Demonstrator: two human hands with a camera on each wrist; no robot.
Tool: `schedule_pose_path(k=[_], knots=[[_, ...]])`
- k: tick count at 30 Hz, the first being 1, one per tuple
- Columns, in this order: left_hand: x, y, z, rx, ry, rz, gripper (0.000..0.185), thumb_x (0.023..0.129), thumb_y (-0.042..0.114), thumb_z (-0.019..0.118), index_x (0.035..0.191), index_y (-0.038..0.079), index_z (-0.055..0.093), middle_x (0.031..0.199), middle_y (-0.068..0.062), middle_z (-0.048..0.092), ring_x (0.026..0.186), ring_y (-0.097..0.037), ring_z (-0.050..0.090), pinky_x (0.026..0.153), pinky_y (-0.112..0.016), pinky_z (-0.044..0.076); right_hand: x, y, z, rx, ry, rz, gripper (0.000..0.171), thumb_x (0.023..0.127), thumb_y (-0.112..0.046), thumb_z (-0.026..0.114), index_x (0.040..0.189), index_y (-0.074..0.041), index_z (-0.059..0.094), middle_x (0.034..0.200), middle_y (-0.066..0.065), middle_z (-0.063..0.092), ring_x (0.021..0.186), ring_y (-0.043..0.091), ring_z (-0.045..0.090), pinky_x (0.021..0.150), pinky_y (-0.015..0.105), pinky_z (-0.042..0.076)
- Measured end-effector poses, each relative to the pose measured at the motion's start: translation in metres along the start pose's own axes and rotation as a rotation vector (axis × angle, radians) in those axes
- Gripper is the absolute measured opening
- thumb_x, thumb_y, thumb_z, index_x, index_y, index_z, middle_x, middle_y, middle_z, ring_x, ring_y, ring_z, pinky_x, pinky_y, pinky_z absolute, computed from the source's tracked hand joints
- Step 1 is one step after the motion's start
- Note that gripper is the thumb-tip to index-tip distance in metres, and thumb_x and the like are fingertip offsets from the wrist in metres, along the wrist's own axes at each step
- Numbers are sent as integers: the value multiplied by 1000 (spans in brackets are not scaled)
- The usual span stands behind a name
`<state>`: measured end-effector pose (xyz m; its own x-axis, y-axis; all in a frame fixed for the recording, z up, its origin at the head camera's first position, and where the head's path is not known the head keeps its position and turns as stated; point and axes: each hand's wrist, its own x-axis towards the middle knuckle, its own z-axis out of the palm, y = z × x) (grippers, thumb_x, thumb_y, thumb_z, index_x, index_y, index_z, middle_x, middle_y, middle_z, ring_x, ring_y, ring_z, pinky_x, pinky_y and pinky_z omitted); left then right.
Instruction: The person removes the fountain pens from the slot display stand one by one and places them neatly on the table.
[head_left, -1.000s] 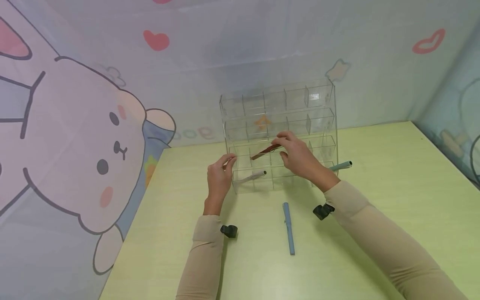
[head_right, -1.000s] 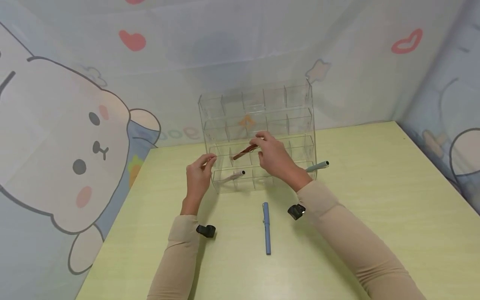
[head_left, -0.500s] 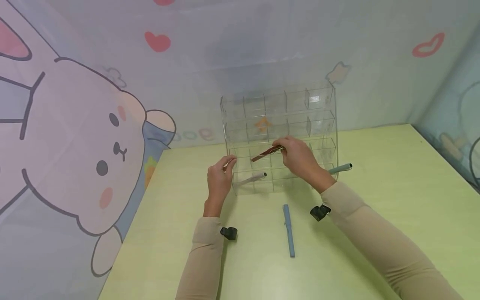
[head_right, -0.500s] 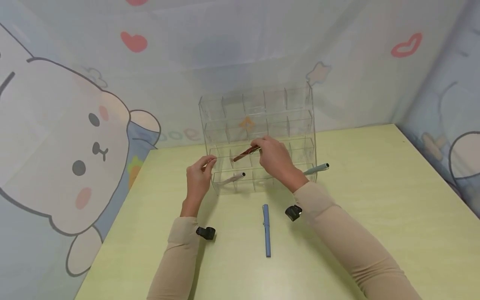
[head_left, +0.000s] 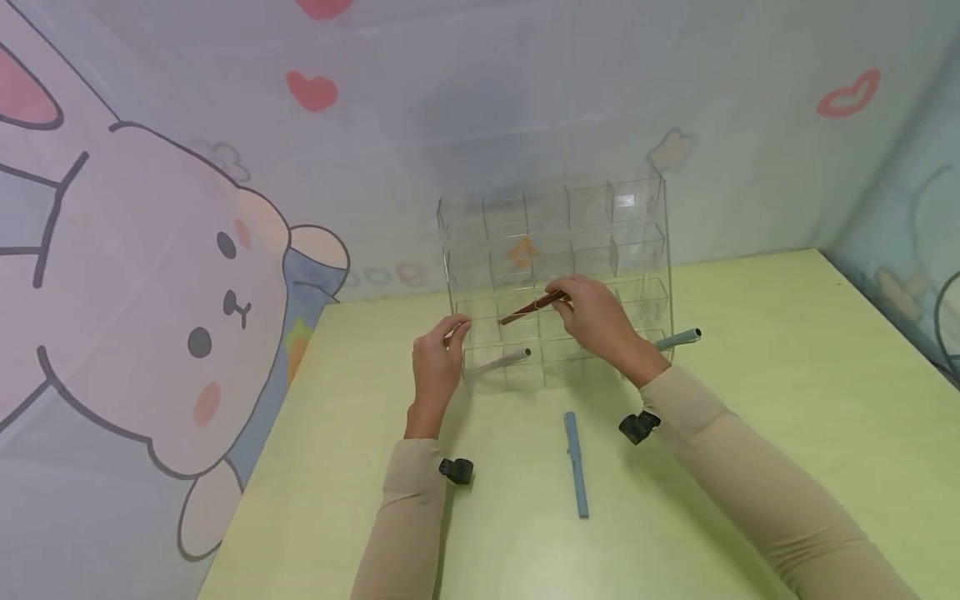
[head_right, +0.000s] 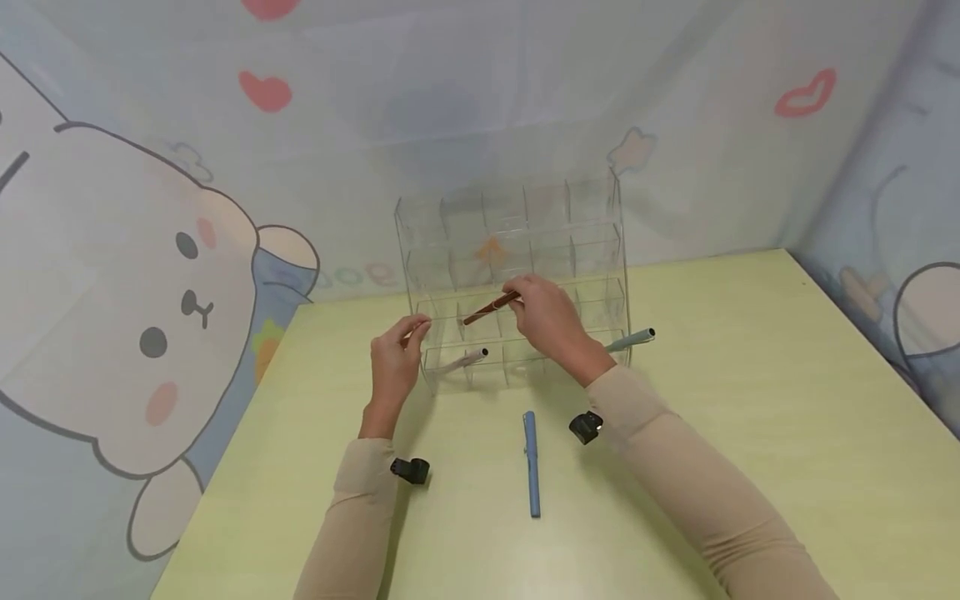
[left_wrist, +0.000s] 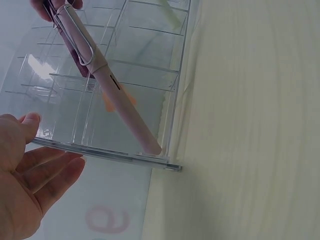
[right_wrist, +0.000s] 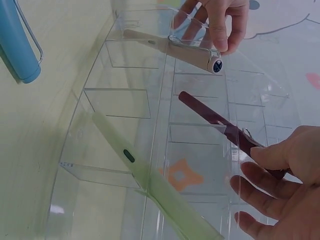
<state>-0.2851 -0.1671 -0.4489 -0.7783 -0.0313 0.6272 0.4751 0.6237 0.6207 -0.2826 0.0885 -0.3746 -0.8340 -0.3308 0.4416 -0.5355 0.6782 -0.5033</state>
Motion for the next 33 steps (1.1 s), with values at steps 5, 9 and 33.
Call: schedule_pose_path(k=[5,9,33], knots=[[2,-1,1,-7,3,11,17,99,19,65,105,6,75,101,-11,76,84,-33,74,47,-30,43,1,3,-1,38,17,-10,23,95,1,66,118,5,67,114,21,66,100,36,65,82,48,52],[3,-2,1,-11,-1,25,19,100,20,63,107,5,75,102,-11,75,86,-34,74,46,-26,42,0,5,-2,74,46,-6,24,94,0,67,117,5,67,112,20,67,101,36,66,85,49,50],[1,1,-2,-29,-13,-2,20,100,21,63,107,6,75,102,-14,75,87,-36,73,39,-19,27,-15,10,-7,333,278,35,25,95,-7,69,119,-5,68,112,11,71,111,29,63,96,50,44]])
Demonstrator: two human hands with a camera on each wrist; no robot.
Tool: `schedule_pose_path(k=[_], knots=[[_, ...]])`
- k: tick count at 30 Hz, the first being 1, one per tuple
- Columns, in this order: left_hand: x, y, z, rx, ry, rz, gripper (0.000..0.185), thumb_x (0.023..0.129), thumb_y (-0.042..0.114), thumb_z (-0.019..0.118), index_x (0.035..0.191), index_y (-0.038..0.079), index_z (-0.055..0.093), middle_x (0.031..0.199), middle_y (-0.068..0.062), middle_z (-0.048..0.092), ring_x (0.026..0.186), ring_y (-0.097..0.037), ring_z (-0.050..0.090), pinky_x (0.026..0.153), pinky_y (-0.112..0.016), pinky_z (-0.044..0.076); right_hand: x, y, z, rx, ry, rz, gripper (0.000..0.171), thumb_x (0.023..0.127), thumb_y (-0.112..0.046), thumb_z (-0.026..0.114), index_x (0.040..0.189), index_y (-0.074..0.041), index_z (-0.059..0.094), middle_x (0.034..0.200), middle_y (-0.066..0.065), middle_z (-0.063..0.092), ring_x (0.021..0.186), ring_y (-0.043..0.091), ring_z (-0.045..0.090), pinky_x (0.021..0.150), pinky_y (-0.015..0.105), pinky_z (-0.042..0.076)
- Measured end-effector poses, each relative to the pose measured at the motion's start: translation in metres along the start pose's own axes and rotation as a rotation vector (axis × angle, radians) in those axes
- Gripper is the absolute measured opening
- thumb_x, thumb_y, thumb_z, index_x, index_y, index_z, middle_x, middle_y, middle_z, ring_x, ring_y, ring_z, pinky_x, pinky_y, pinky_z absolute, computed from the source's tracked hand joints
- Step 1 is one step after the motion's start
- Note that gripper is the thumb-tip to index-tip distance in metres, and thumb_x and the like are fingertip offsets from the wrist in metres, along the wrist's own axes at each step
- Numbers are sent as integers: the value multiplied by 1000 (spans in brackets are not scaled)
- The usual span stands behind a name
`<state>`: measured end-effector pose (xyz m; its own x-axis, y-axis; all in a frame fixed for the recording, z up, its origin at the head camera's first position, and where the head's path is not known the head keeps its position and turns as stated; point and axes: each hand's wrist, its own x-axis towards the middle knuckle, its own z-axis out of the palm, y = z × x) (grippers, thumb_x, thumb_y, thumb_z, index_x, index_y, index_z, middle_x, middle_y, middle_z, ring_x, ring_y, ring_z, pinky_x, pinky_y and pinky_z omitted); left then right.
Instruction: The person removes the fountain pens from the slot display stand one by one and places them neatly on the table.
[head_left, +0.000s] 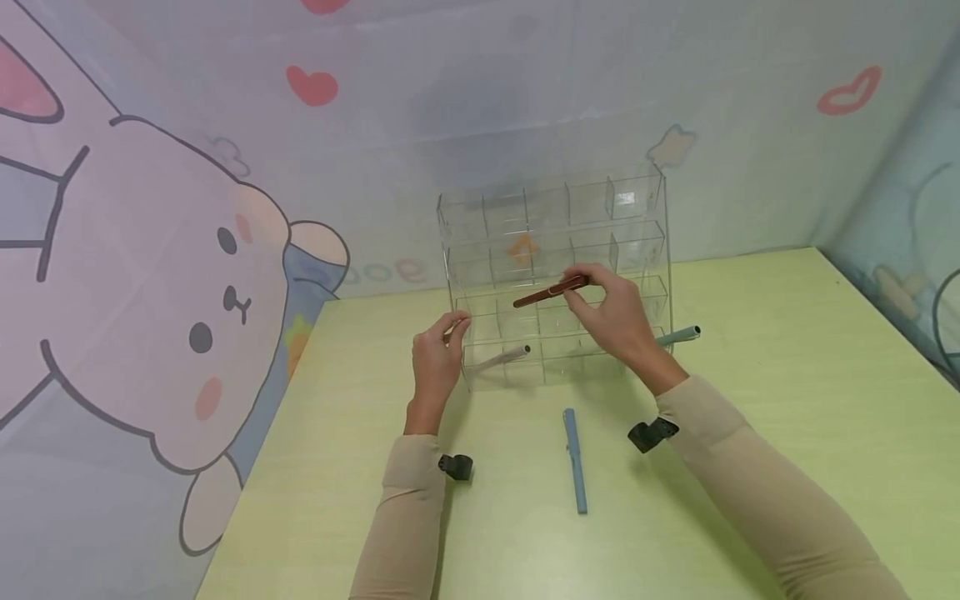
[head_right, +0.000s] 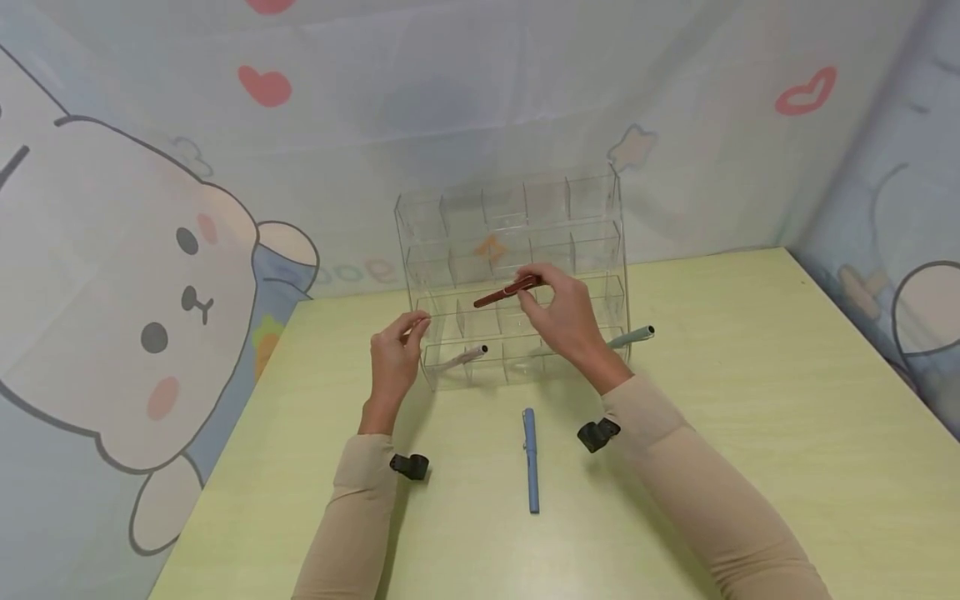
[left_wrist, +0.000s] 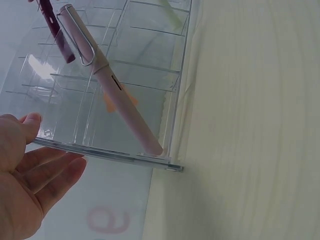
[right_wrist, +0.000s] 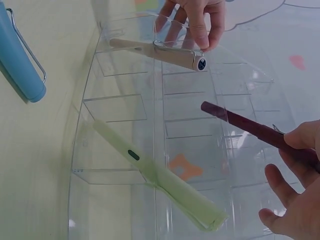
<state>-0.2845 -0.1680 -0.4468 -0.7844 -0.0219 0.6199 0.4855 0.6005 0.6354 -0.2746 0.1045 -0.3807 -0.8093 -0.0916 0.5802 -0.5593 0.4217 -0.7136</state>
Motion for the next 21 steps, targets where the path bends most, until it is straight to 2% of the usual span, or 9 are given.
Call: schedule_pose_path(k=[6,11,16,21], knots=[[0,-2,1,-26,16,15,19,100,22,63,106,8,76,102,-14,75,86,-38,73,37,-11,21,-3,-1,-7,25,72,6,36,94,-7,71,129,-3,62,112,13,70,110,30,64,100,51,41],[0,-2,1,-24,12,10,19,100,21,63,106,8,75,103,-14,75,87,-37,73,38,-12,21,-4,-7,-13,51,136,1,39,93,-6,71,130,0,58,112,15,69,109,32,64,102,50,39],[0,-1,0,-13,0,-5,19,101,21,63,107,8,75,104,-13,75,88,-35,73,38,-20,26,-7,-13,-21,133,175,21,40,93,-3,68,130,2,54,114,13,66,112,22,63,100,37,42],[0,-1,0,-16,-7,-15,19,101,20,63,108,7,74,103,-13,75,89,-35,73,39,-24,29,-12,-19,-28,247,230,-14,39,92,6,65,129,8,50,112,9,62,101,7,65,95,25,46]])
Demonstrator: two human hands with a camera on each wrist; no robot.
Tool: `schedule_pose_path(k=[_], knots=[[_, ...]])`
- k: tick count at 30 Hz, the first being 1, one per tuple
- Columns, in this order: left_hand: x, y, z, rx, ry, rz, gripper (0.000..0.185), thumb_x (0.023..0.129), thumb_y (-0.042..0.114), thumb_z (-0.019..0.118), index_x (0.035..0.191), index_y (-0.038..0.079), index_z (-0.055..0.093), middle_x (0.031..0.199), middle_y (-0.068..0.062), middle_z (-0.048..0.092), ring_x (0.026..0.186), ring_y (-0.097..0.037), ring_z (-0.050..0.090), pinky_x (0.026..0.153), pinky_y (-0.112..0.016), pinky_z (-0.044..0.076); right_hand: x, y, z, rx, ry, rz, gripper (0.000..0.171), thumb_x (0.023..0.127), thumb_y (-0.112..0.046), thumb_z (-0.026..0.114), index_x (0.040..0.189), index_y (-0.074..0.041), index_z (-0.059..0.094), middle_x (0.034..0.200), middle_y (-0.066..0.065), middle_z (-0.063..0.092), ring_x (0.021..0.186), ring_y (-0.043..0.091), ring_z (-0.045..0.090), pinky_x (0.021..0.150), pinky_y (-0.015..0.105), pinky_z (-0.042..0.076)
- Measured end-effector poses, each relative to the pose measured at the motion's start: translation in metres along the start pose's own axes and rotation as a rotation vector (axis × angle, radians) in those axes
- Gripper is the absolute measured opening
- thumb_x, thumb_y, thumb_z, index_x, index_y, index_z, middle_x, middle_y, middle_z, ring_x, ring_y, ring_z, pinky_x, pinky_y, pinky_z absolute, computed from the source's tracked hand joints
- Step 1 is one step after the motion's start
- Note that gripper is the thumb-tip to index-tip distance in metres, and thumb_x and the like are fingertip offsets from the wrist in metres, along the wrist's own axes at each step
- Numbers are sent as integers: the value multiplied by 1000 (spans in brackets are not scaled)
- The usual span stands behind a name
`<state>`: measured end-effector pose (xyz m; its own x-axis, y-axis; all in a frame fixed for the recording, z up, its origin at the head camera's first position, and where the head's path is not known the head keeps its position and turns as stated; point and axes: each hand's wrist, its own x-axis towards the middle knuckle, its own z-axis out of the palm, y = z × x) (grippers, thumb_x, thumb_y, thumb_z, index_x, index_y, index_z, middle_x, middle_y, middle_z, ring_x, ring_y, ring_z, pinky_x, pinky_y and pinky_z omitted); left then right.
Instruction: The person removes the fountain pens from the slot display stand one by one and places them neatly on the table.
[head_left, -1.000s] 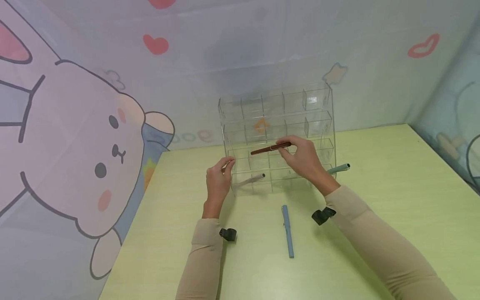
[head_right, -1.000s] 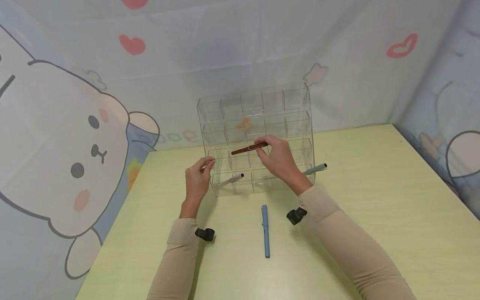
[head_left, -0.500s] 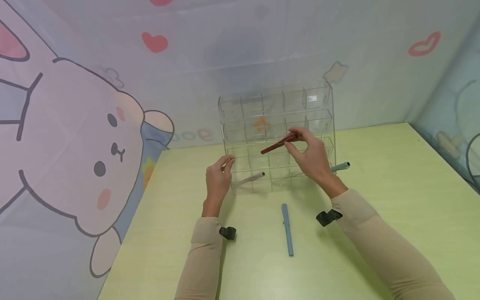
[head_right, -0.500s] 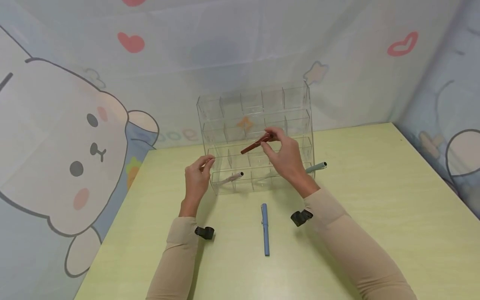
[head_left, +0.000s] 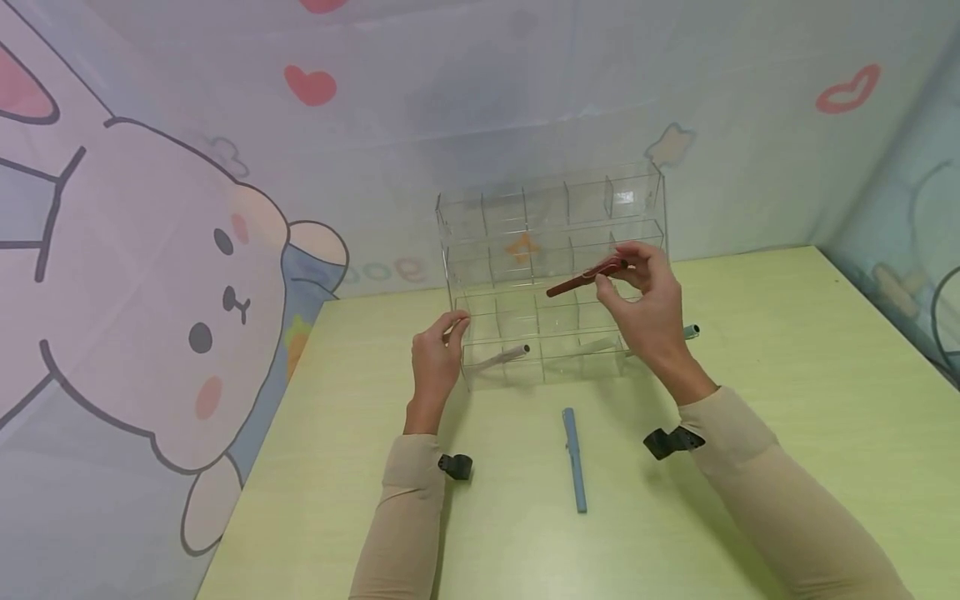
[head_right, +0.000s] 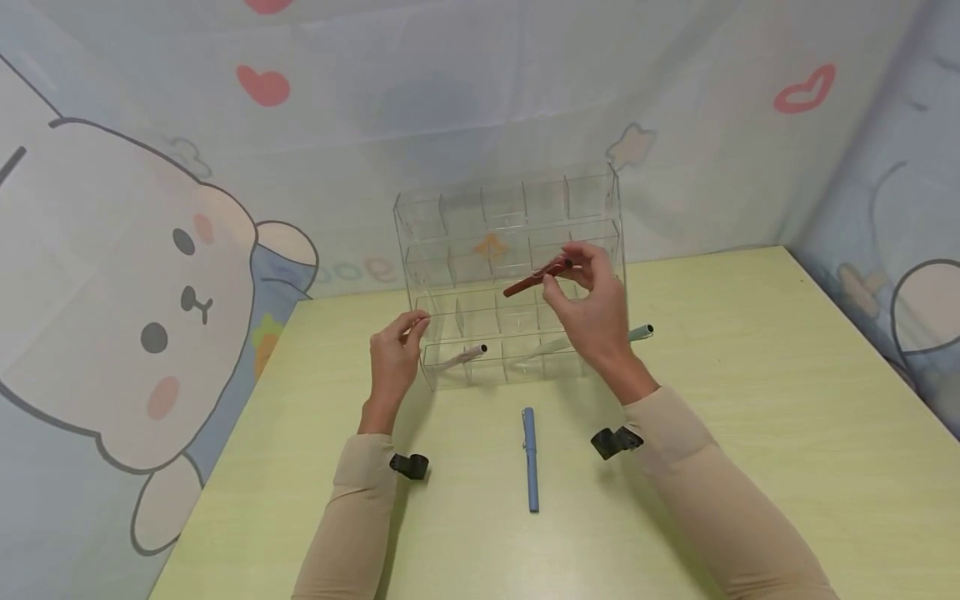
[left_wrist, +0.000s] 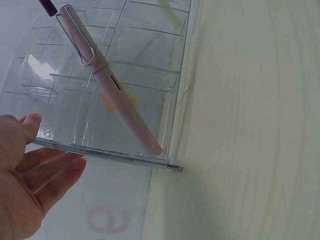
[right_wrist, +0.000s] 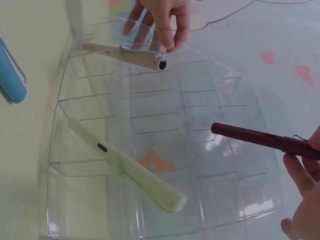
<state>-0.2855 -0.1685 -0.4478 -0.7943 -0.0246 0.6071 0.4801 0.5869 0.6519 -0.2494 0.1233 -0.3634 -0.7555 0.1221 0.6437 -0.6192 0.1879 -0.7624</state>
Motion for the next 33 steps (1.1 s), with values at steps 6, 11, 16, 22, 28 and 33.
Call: schedule_pose_path(k=[6,11,16,22,28,33], knots=[[0,0,1,-1,5,9,18,100,19,64,107,7,75,102,-14,75,87,-35,73,39,-23,29,-4,-6,-9,88,64,-63,42,88,13,63,127,10,49,106,0,63,94,8,66,92,27,45],[0,1,0,-3,2,3,18,101,20,64,108,8,75,104,-14,75,88,-35,73,38,-20,27,-6,-8,-15,145,94,-94,42,86,15,61,126,7,52,101,4,64,91,16,64,89,30,45],[0,1,1,-1,-1,6,19,101,20,63,108,6,75,103,-14,75,88,-35,73,38,-17,25,-11,-10,-21,120,122,-99,44,87,14,62,129,1,54,102,1,66,90,13,65,88,28,44],[0,2,1,-2,-2,8,19,100,19,63,107,6,74,104,-15,75,88,-36,73,38,-18,23,-15,-9,-30,86,131,-128,40,89,13,63,128,4,58,104,2,70,89,10,66,84,28,44],[0,1,1,-13,4,15,20,100,19,64,107,3,74,101,-13,75,87,-36,73,40,-21,30,-20,-9,-35,228,101,-93,41,90,13,63,129,6,58,105,8,68,89,17,65,81,24,52],[1,1,0,-14,-8,1,21,101,20,62,108,4,74,102,-13,75,87,-35,74,41,-25,32,-23,-9,-39,305,68,-91,42,90,14,62,131,8,55,105,11,66,87,19,63,67,28,57]])
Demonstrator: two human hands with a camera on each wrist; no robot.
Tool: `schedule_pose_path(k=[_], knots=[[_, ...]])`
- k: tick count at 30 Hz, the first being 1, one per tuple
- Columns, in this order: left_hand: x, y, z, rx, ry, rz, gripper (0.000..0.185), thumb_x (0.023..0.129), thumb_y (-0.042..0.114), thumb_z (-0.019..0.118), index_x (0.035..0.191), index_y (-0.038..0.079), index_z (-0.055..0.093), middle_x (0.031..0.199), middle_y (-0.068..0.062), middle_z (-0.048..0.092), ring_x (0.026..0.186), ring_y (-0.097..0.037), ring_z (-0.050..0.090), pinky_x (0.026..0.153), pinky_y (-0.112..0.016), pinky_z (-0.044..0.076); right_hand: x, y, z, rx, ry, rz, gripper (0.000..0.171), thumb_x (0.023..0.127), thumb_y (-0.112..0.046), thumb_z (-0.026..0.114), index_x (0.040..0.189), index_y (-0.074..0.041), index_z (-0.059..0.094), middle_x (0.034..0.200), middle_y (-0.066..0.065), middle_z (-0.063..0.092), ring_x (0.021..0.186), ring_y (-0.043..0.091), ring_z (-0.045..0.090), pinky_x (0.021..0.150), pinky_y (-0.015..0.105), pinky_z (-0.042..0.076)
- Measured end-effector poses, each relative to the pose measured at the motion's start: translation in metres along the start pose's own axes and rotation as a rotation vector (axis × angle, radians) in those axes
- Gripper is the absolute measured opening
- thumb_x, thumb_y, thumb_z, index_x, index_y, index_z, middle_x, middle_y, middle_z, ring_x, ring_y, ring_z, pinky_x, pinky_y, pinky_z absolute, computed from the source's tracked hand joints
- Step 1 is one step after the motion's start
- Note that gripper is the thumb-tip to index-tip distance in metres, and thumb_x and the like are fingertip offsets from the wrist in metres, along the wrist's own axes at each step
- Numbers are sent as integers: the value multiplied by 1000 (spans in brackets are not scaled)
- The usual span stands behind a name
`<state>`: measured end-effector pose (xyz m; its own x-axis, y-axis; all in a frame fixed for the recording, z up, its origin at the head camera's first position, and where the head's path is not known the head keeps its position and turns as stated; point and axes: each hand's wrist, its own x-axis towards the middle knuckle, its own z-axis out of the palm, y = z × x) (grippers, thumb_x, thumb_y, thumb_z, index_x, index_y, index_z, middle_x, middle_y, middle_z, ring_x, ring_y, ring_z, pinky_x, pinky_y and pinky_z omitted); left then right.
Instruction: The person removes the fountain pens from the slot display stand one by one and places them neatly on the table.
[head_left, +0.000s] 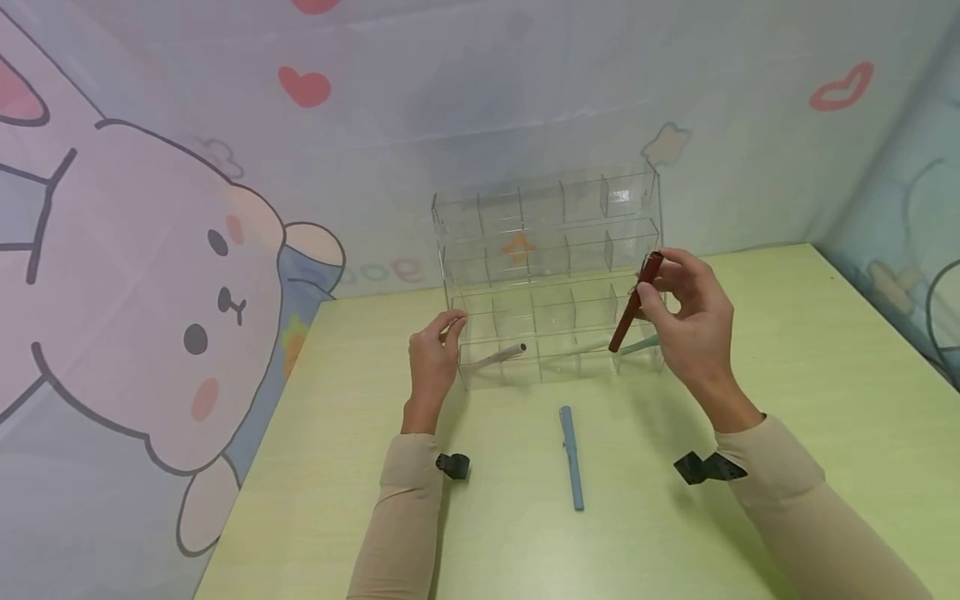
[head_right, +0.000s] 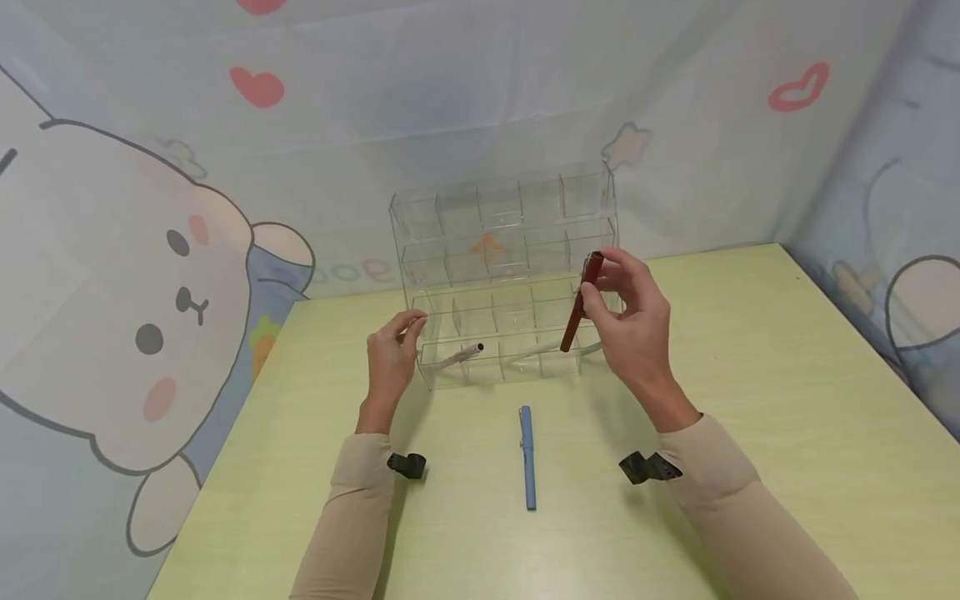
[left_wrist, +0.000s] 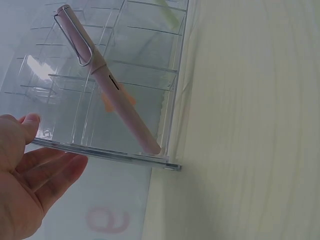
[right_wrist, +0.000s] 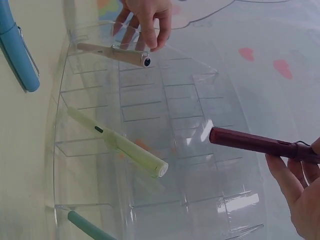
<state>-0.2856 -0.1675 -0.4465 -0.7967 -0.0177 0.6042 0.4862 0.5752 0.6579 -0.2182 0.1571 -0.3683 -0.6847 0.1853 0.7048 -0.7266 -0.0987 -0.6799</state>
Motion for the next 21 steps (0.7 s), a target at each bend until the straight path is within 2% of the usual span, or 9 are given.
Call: schedule_pose_path(k=[3,6,11,16,21], knots=[[0,0,0,-5,7,1,19,101,19,63,107,5,74,102,-14,75,88,-35,73,41,-23,33,-1,-2,-2,11,-20,39,43,91,14,60,133,6,54,105,10,64,87,19,62,63,30,57],[0,0,0,-4,17,9,18,100,18,64,106,4,74,102,-14,75,88,-36,73,42,-21,35,-2,-5,-3,-1,-50,117,44,93,12,58,135,-1,54,106,10,61,87,19,62,61,32,57],[0,0,0,-3,20,17,18,100,18,63,106,4,74,102,-14,75,88,-34,73,45,-22,38,-4,-11,-5,-120,-146,216,44,99,6,54,140,-9,49,108,12,56,93,19,62,61,34,58],[0,0,0,-1,18,21,20,101,18,63,107,3,74,103,-15,75,89,-34,73,45,-24,39,-6,-11,-6,-224,-264,235,42,104,3,46,145,-4,37,114,17,53,97,20,61,62,32,58],[-1,0,0,2,18,23,19,100,17,63,108,3,74,103,-14,75,88,-35,73,42,-24,35,-7,-8,-8,-215,-342,273,42,105,6,38,145,3,25,117,22,48,97,19,61,64,35,59]])
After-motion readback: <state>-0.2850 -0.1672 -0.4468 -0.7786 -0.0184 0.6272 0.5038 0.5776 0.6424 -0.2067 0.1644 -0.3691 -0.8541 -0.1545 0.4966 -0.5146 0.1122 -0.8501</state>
